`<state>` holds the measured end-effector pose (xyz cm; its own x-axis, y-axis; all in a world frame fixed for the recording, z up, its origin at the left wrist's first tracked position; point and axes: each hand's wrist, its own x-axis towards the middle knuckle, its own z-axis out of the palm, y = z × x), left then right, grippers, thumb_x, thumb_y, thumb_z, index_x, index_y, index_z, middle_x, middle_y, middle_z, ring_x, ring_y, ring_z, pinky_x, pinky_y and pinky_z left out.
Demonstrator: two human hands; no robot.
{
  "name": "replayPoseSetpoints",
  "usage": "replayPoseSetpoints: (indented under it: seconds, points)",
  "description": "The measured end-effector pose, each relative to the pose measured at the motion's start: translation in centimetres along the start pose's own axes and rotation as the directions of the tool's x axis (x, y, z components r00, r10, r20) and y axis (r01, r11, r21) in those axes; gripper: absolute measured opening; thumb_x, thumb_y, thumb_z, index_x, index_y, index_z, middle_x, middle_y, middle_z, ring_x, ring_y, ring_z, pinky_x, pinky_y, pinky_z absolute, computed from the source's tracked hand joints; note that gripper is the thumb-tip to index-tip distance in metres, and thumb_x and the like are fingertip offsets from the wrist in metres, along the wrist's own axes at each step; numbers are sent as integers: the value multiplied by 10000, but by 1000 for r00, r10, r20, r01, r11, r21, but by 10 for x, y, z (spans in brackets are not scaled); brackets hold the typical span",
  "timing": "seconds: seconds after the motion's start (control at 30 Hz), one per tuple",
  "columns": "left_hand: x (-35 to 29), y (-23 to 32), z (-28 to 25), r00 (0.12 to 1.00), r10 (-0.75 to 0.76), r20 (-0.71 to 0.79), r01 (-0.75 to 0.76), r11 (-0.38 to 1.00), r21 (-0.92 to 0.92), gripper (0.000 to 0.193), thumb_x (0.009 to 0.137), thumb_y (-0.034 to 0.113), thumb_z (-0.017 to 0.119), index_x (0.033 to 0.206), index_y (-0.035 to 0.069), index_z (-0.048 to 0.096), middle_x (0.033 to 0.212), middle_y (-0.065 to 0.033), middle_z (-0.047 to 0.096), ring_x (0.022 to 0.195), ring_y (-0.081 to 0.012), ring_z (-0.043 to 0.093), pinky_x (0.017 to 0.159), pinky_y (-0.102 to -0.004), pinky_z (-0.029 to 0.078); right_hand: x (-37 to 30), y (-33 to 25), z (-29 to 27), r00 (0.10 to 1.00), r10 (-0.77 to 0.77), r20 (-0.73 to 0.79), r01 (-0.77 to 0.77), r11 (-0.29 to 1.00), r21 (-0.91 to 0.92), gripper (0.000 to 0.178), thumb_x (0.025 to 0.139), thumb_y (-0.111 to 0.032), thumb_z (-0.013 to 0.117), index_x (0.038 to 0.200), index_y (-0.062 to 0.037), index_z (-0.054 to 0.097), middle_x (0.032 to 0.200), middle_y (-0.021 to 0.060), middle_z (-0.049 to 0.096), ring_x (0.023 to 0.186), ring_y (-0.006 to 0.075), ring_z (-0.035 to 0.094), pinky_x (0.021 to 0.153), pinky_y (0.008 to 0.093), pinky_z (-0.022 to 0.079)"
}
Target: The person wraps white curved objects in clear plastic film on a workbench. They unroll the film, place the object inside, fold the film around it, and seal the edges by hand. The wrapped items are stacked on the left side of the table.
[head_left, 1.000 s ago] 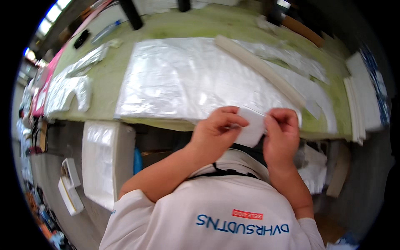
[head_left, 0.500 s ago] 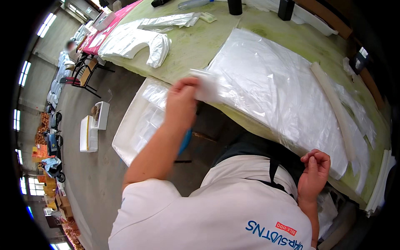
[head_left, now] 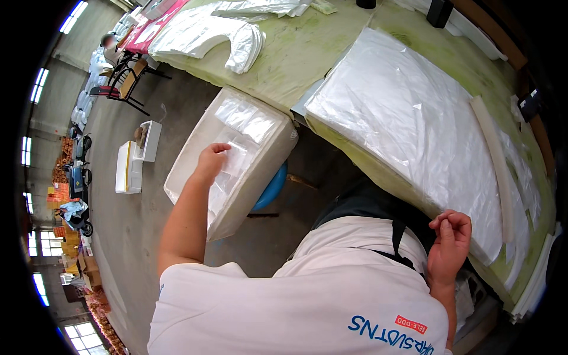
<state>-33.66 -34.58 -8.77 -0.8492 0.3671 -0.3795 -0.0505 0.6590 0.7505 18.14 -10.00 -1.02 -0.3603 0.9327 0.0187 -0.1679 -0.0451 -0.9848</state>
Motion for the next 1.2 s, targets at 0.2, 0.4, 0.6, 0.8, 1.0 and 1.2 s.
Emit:
replayPoseSetpoints:
  seconds: [0.2,0.4,0.6,0.8,1.0,1.2]
  points:
    - [-7,11,41,992,6,129,-7,1000,7,365,793,-68,569,1093,55,738,1045,-50,693,870,-156,649,767,-295,524,-2,-3,6,999,-15,40,17,998,-53,106,965,49,546,1030,-34,533,1007,94,589,853,141,549,817,286,491]
    - [1,-23,48,804,590,71,-566,723,396,227,823,68,696,1031,129,765,1209,-81,639,983,-244,646,851,-348,540,-4,-6,8,1000,-11,23,12,999,-51,109,966,51,546,1034,-34,535,1008,93,589,856,139,553,813,282,493]
    - [-32,3,25,707,557,436,-688,685,239,296,834,43,700,1111,142,733,1238,-97,633,1134,-299,615,957,-370,521,-5,-6,7,999,-4,40,6,998,-65,111,970,49,552,1039,-38,538,1018,88,589,863,133,557,819,274,496]
    - [-26,5,25,577,626,524,-813,500,298,382,825,39,683,1195,136,700,1267,-102,628,1163,-320,605,990,-394,512,-7,-6,7,997,-5,73,10,998,-58,106,975,39,559,1043,-40,542,1020,79,593,865,128,560,821,270,497]
    - [-29,17,30,578,614,538,-816,459,352,399,823,34,677,1211,128,690,1300,-118,624,1202,-331,588,1033,-408,486,-7,-5,3,999,-15,51,17,999,-30,110,973,39,562,1048,-40,546,1018,78,598,863,129,561,819,273,499]
    - [-25,1,13,632,721,283,-767,532,358,247,816,-13,628,1009,110,720,1101,-90,681,1027,-300,648,883,-392,539,-10,-6,2,1000,-20,15,21,998,-62,113,965,47,546,1043,-35,549,1006,80,600,858,134,563,812,280,501]
